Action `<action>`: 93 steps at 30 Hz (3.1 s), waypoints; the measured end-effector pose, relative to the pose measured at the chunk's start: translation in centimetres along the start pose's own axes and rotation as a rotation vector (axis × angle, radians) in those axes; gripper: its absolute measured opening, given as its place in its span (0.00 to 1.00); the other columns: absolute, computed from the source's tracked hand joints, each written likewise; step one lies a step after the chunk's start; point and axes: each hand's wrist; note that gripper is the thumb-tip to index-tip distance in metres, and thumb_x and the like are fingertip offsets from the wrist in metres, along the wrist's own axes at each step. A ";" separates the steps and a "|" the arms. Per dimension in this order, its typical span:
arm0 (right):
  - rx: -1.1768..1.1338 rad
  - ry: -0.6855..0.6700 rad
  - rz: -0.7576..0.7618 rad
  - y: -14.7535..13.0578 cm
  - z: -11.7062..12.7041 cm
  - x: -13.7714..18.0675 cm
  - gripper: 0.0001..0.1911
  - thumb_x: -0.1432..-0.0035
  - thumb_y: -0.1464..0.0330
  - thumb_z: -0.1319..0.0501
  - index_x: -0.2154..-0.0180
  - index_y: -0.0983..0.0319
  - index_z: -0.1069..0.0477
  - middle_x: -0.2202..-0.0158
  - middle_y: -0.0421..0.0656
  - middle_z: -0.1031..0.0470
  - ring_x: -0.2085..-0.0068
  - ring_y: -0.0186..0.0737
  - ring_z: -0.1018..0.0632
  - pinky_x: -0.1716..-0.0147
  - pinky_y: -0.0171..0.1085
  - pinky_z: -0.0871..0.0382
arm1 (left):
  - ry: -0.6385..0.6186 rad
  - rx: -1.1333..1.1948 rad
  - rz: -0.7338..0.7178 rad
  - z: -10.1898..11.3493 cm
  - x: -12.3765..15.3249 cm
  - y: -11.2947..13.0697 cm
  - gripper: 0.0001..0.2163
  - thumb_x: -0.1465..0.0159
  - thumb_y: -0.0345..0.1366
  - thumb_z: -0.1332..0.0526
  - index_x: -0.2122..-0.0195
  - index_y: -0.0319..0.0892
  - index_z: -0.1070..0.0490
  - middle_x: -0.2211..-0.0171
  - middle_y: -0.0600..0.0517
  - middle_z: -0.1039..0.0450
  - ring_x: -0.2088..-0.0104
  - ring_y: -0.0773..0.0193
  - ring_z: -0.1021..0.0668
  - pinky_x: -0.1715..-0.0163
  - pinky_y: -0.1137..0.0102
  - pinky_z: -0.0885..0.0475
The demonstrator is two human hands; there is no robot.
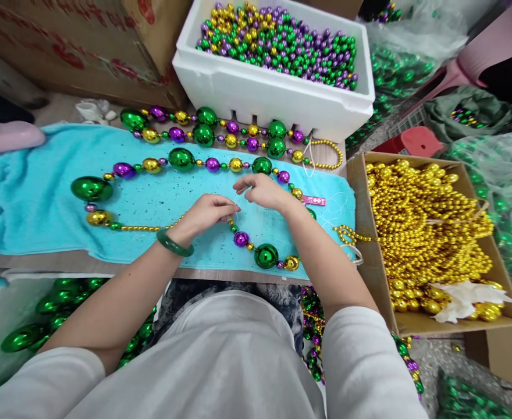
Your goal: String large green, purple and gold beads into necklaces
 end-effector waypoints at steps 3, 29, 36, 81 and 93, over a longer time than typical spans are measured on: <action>0.129 -0.029 -0.022 0.7 0.1 0.6 0.04 0.53 0.77 0.36 0.74 0.63 0.25 0.73 0.41 0.25 0.69 0.36 0.27 0.68 0.36 0.36 | -0.009 0.060 -0.001 0.2 0.2 -0.1 0.04 0.48 0.31 0.34 0.79 0.39 0.23 0.82 0.51 0.28 0.83 0.70 0.33 0.82 0.74 0.41; 0.823 -0.002 0.038 -0.7 -4.8 6.1 0.13 0.37 0.70 0.47 0.60 0.61 0.24 0.59 0.46 0.24 0.60 0.40 0.25 0.68 0.36 0.41 | -0.022 0.272 0.157 0.1 1.0 -0.9 0.07 0.53 0.34 0.32 0.74 0.37 0.24 0.81 0.53 0.29 0.83 0.73 0.33 0.84 0.75 0.45; 0.549 0.041 0.015 1.5 -4.8 5.2 0.09 0.41 0.71 0.42 0.64 0.62 0.23 0.62 0.44 0.22 0.63 0.38 0.25 0.65 0.35 0.38 | 0.022 0.130 -0.014 0.5 1.3 -1.4 0.04 0.53 0.32 0.33 0.75 0.39 0.23 0.83 0.55 0.31 0.81 0.71 0.33 0.81 0.75 0.41; 0.250 0.145 -0.357 4.1 0.3 5.1 0.04 0.60 0.74 0.41 0.82 0.62 0.36 0.82 0.39 0.33 0.75 0.34 0.33 0.77 0.33 0.43 | 0.366 -0.480 -0.363 3.9 5.8 -6.8 0.08 0.38 0.38 0.43 0.70 0.43 0.25 0.68 0.46 0.23 0.63 0.55 0.24 0.58 0.63 0.31; -1.042 0.163 -0.300 2.5 -4.4 3.2 0.08 0.59 0.68 0.43 0.72 0.59 0.42 0.76 0.38 0.30 0.72 0.35 0.25 0.82 0.28 0.46 | 0.168 0.921 0.071 0.3 2.8 -2.8 0.02 0.39 0.31 0.41 0.68 0.40 0.31 0.65 0.48 0.23 0.63 0.65 0.19 0.71 0.75 0.29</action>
Point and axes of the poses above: each hand's wrist, its own x-axis away from the middle knuckle, its own z-axis out of the back of the hand, y = z × x
